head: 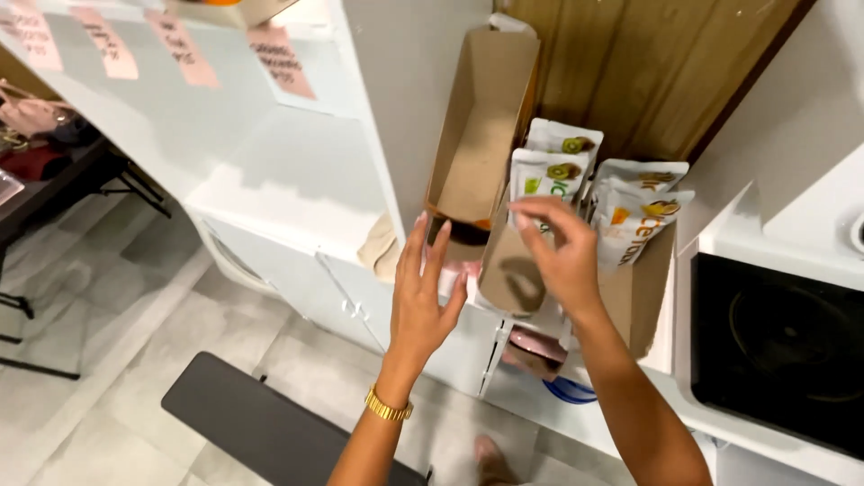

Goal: Cleaning a storage shelf with spray and a cloth, followed by organizing beverage pouches into cardboard dividers.

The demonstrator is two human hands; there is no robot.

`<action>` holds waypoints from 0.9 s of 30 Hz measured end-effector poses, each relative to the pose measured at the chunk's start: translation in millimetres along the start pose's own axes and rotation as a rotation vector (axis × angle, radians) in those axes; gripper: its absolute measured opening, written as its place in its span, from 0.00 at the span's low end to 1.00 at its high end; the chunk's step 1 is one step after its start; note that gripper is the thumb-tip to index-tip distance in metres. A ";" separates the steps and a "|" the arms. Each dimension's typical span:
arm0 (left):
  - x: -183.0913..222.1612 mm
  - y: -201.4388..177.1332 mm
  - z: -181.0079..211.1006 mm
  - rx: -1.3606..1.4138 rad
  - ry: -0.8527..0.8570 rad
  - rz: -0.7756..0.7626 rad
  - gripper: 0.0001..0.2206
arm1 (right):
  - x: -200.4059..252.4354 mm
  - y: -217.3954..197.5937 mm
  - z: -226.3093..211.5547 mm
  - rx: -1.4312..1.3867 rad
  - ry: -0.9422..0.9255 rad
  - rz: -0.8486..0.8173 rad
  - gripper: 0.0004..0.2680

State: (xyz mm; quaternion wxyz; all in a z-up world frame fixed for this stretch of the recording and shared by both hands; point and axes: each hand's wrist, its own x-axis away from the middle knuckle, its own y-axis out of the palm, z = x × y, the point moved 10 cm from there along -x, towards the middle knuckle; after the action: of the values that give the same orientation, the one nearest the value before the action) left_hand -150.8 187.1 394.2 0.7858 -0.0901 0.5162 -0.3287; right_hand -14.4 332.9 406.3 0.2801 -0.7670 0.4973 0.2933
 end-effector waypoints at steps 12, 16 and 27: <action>-155.8 92.1 -18.4 -0.095 0.068 -0.130 0.33 | -184.2 -28.8 140.0 0.019 0.076 0.204 0.09; -199.1 123.4 -42.4 -0.203 0.067 -0.175 0.33 | -220.4 -4.1 170.1 0.135 0.078 0.150 0.12; -248.4 144.7 -83.1 -0.409 0.053 -0.147 0.22 | -250.1 26.7 345.5 -0.240 0.509 0.146 0.17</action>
State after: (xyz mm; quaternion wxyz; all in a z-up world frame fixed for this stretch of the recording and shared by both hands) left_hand -224.2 466.0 473.9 0.7111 -0.2764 0.5846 -0.2760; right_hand -181.8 722.5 352.9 0.0319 -0.8056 0.5674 0.1677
